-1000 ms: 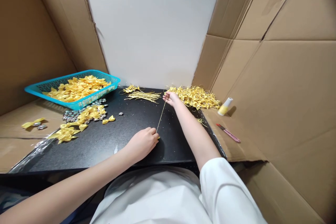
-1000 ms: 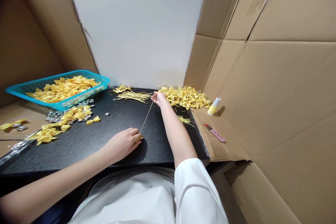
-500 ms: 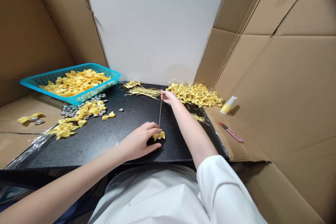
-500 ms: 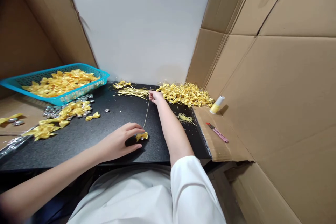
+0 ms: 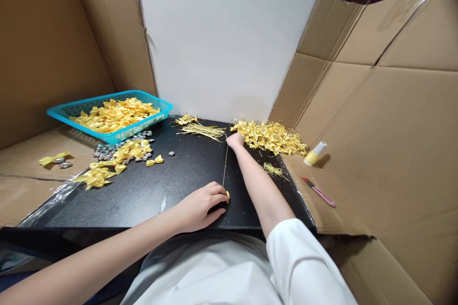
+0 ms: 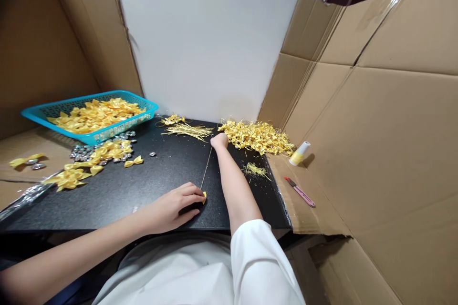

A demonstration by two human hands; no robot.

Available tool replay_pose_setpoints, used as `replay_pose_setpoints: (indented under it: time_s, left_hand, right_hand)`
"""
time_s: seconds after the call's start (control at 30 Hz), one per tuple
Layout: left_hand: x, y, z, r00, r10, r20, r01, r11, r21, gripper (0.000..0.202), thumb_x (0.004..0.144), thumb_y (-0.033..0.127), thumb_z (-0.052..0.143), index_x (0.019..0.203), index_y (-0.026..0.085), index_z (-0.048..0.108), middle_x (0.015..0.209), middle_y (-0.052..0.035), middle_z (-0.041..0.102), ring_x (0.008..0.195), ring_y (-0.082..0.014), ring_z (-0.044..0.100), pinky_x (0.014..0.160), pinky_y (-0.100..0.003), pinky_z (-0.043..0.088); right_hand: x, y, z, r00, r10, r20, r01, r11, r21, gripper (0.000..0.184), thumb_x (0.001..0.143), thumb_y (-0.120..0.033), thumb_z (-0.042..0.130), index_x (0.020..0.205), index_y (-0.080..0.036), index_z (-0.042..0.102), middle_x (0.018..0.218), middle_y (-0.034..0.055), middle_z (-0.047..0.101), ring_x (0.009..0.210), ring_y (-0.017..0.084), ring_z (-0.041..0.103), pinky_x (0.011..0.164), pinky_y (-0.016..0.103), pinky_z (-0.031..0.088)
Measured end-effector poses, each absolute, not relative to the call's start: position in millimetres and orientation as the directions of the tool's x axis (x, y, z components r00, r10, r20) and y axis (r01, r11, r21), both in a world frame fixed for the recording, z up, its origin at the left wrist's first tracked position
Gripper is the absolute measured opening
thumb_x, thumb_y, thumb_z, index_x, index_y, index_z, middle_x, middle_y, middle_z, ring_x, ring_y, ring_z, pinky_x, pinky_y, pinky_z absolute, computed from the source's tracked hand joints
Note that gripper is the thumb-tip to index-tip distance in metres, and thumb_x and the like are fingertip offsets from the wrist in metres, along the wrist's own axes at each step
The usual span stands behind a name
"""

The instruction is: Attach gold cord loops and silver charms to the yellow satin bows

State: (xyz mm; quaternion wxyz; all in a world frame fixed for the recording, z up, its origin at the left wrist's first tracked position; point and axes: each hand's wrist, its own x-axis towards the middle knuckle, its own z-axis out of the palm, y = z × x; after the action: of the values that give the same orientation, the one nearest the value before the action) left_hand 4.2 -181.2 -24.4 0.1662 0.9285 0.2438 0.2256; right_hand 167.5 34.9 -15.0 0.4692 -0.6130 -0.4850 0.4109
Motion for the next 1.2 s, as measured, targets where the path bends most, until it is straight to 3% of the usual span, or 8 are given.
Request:
replay_pose_setpoints:
  time_s: [0.23, 0.47, 0.7, 0.8, 0.9, 1.03, 1.13, 1.2]
  left_hand:
    - [3.7, -178.6, -28.2, 0.658, 0.599, 0.457, 0.400, -0.792, 0.461, 0.029, 0.086, 0.014, 0.053, 0.113, 0.019, 0.061, 0.110, -0.0105, 0.066, 0.102, -0.0217, 0.059, 0.090, -0.036, 0.051]
    - [-11.8, -170.9, -20.1, 0.226, 0.809, 0.543, 0.577, -0.560, 0.595, 0.015, 0.087, 0.029, 0.051, 0.093, 0.020, 0.063, 0.090, -0.0053, 0.068, 0.085, -0.0211, 0.061, 0.078, -0.033, 0.050]
    - [-13.0, -168.9, -22.9, 0.221, 0.822, 0.524, 0.594, -0.540, 0.596, 0.016, 0.086, 0.029, 0.052, 0.093, 0.019, 0.063, 0.091, -0.0050, 0.068, 0.085, -0.0212, 0.061, 0.079, -0.033, 0.049]
    - [-17.2, -164.8, -21.2, 0.255, 0.794, 0.552, 0.646, -0.565, 0.514, 0.018, 0.088, 0.029, 0.051, 0.096, 0.018, 0.063, 0.095, -0.0072, 0.068, 0.092, -0.0234, 0.061, 0.084, -0.036, 0.049]
    - [-23.5, -155.5, -11.4, 0.301, 0.737, 0.605, 0.768, -0.564, 0.304, 0.031, 0.090, 0.029, 0.051, 0.115, 0.014, 0.059, 0.119, -0.0140, 0.062, 0.106, -0.0291, 0.057, 0.093, -0.042, 0.045]
    - [-23.9, -136.6, 10.9, 0.300, 0.788, 0.538, 0.925, -0.378, 0.037, 0.056, 0.089, 0.035, 0.056, 0.136, 0.008, 0.047, 0.143, -0.0224, 0.045, 0.113, -0.0376, 0.052, 0.091, -0.047, 0.045]
    - [-13.8, -119.2, 23.2, 0.320, 0.879, 0.354, 0.943, -0.333, -0.024, 0.052, 0.093, 0.040, 0.049, 0.132, 0.007, 0.053, 0.132, -0.0227, 0.055, 0.114, -0.0389, 0.052, 0.088, -0.046, 0.045]
    - [-4.0, -107.7, 25.9, 0.352, 0.898, 0.266, 0.933, -0.359, -0.022, 0.040, 0.095, 0.039, 0.045, 0.111, 0.010, 0.068, 0.112, -0.0199, 0.067, 0.109, -0.0370, 0.057, 0.085, -0.043, 0.046]
  right_hand:
    - [159.6, 28.9, -17.5, 0.187, 0.982, -0.001, 0.523, -0.100, -0.846, 0.033, 0.093, -0.034, 0.058, 0.122, -0.017, 0.056, 0.123, 0.0088, 0.059, 0.105, 0.022, 0.061, 0.087, 0.042, 0.053]
    - [147.8, 20.3, -14.6, 0.014, 0.994, 0.107, 0.752, 0.060, -0.656, 0.026, 0.094, -0.033, 0.056, 0.116, -0.020, 0.060, 0.124, 0.0085, 0.059, 0.106, 0.020, 0.060, 0.091, 0.041, 0.052]
    - [135.9, 16.8, -4.3, -0.118, 0.974, 0.196, 0.905, 0.186, -0.383, 0.031, 0.094, -0.034, 0.056, 0.120, -0.018, 0.057, 0.124, 0.0093, 0.058, 0.105, 0.021, 0.061, 0.089, 0.042, 0.053]
    - [140.2, 7.6, 14.1, -0.203, 0.949, 0.242, 0.926, 0.266, -0.267, 0.028, 0.093, -0.032, 0.058, 0.116, -0.017, 0.059, 0.120, 0.0089, 0.060, 0.103, 0.021, 0.061, 0.089, 0.042, 0.052]
    - [148.7, -14.7, 37.3, -0.330, 0.903, 0.277, 0.912, 0.381, -0.155, 0.010, 0.091, -0.019, 0.059, 0.099, -0.015, 0.064, 0.107, 0.0109, 0.066, 0.101, 0.023, 0.059, 0.093, 0.042, 0.044]
    - [162.3, -62.7, 55.5, -0.473, 0.821, 0.320, 0.860, 0.509, -0.034, 0.012, 0.094, -0.016, 0.050, 0.094, -0.017, 0.062, 0.104, 0.0126, 0.066, 0.103, 0.026, 0.054, 0.090, 0.038, 0.035]
    - [172.7, -95.0, 51.5, -0.498, 0.796, 0.345, 0.851, 0.525, 0.018, 0.018, 0.096, -0.015, 0.043, 0.095, -0.016, 0.061, 0.103, 0.0127, 0.066, 0.100, 0.025, 0.052, 0.086, 0.036, 0.033]
    - [178.2, -107.8, 41.1, -0.473, 0.804, 0.361, 0.867, 0.497, 0.030, 0.019, 0.096, -0.016, 0.042, 0.095, -0.014, 0.061, 0.101, 0.0129, 0.066, 0.097, 0.025, 0.052, 0.084, 0.036, 0.033]
